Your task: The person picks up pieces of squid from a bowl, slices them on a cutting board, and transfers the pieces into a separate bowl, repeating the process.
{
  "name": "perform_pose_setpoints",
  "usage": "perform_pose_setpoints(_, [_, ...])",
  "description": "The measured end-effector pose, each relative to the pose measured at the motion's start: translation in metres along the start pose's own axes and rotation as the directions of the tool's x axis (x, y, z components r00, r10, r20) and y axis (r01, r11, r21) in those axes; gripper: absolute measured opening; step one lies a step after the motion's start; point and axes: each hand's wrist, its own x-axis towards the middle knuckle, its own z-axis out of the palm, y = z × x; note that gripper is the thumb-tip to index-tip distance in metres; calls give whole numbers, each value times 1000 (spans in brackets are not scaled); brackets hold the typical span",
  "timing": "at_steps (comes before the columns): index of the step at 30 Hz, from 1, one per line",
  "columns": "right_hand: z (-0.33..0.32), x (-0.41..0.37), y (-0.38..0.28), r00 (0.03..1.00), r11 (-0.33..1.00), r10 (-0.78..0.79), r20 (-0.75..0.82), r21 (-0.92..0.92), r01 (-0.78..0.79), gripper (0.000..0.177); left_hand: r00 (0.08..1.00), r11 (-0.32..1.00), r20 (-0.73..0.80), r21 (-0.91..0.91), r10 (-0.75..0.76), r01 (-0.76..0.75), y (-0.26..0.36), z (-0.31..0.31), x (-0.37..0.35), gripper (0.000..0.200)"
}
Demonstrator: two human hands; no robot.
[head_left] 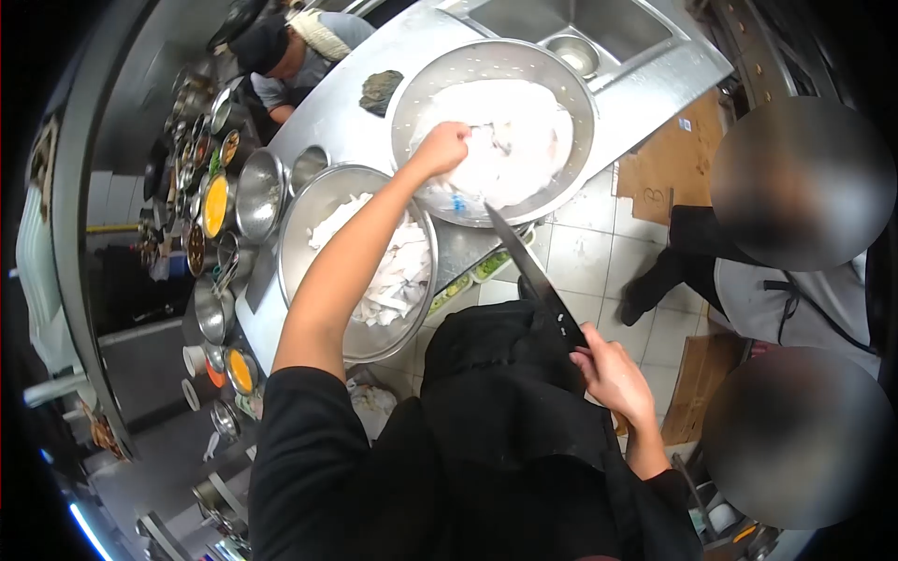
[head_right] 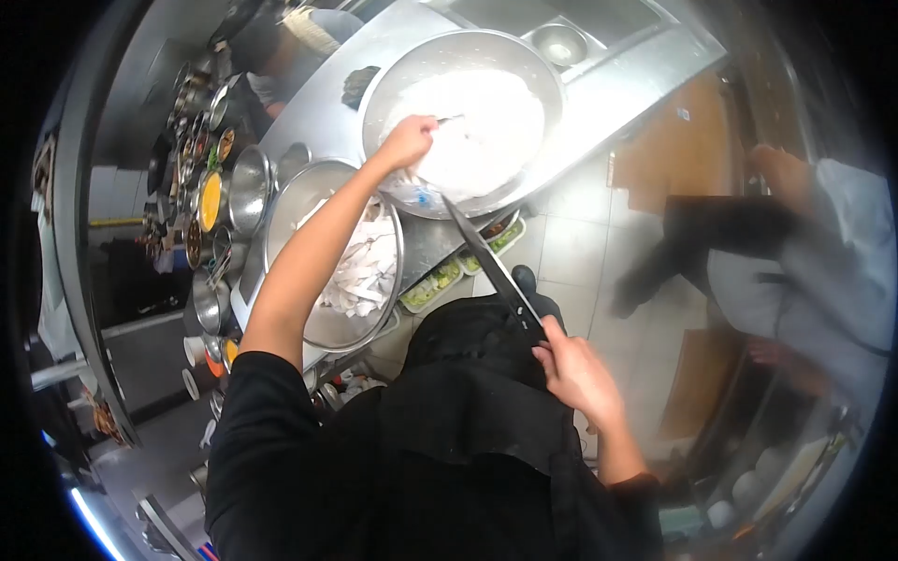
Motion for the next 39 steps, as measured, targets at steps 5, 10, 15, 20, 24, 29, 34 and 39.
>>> perform_pose_setpoints(5, [-23, 16, -17, 995, 990, -93, -47, 106, 97, 24, 907, 371, -32, -918, -419, 139, 6, -63, -34, 26])
perform_pose_setpoints(10, [-31, 39, -43, 997, 986, -83, -1, 143, 82, 45, 938, -388, 56, -917, -343, -87, -17, -105, -120, 30])
perform_pose_setpoints(15, [-9, 58, -74, 985, 989, -144, 92, 40, 141, 35, 847, -197, -135, -942, -514, -270, -78, -121, -283, 26])
perform_pose_setpoints(20, [44, 68, -116, 967, 991, -107, 230, -55, 123, 32, 536, 300, -362, -932, -763, -203, -132, -119, -469, 29])
perform_pose_setpoints(24, [111, 77, -141, 895, 940, -280, 347, -90, 329, 47, 411, 532, -431, -829, -803, 169, -182, -83, -550, 33])
perform_pose_setpoints(29, [220, 73, -193, 867, 935, -241, 437, -136, 328, 48, 499, 547, -274, -621, -822, 561, -262, -11, -609, 35])
perform_pose_setpoints(34, [332, 88, -224, 869, 727, -358, 343, -482, 489, 39, 251, 776, -800, -368, -545, 512, -252, 34, -610, 32])
perform_pose_setpoints(39, [402, 117, -258, 848, 465, -291, 443, -709, 530, 26, 246, 795, -812, -374, -530, 478, -235, 53, -583, 23])
